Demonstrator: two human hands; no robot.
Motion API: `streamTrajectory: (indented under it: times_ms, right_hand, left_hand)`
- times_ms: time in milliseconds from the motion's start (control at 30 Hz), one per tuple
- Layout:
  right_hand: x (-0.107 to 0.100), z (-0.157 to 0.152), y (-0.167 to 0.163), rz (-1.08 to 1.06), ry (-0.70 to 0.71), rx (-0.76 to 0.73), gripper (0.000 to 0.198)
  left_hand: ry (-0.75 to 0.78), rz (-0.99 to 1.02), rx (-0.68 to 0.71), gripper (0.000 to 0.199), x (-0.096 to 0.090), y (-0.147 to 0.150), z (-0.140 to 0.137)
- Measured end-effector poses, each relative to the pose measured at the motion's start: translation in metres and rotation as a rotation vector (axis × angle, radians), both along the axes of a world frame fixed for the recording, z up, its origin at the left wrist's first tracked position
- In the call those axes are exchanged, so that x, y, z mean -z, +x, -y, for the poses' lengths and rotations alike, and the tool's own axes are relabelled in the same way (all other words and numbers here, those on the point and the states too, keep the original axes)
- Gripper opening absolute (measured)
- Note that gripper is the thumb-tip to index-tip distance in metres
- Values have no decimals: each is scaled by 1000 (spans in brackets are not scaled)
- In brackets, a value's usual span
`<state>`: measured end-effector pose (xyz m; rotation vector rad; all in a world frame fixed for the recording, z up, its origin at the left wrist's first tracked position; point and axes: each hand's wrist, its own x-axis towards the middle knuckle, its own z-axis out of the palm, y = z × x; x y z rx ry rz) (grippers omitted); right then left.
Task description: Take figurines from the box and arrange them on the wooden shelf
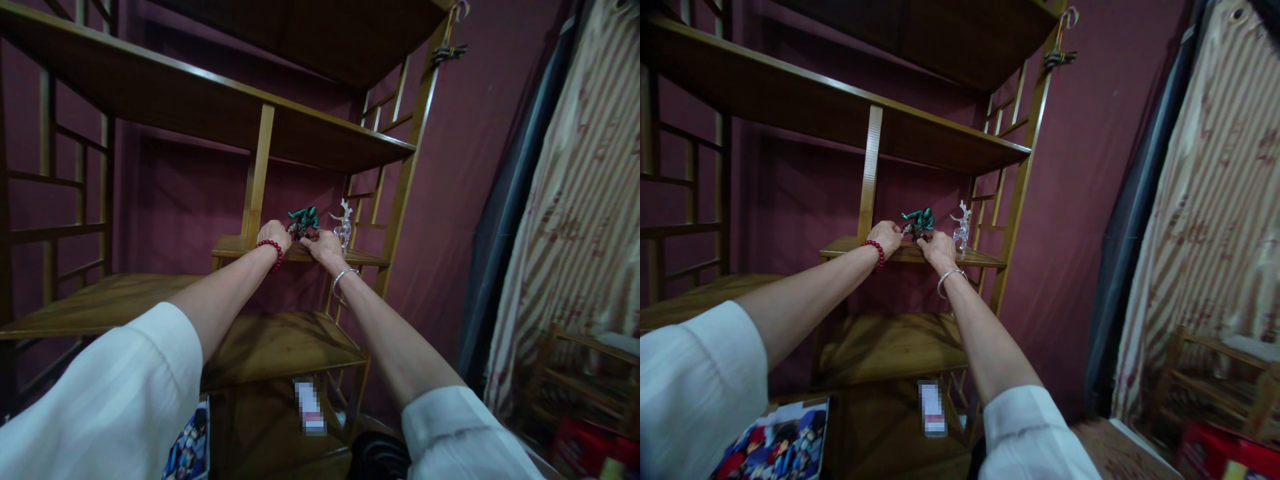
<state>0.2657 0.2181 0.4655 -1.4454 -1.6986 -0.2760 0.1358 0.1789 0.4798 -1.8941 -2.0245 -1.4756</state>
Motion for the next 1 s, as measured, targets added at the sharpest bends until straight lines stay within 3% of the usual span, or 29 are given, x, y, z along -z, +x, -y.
streamTrajectory:
  times_ms: [567, 1000]
  right_hand:
    - [0, 8, -4, 4, -92, 57, 33]
    - [2, 8, -5, 26, -71, 112, 32]
  left_hand:
    - [-3, 11, -18, 20, 0, -1, -2]
    - [-15, -39, -16, 21, 0, -2, -10]
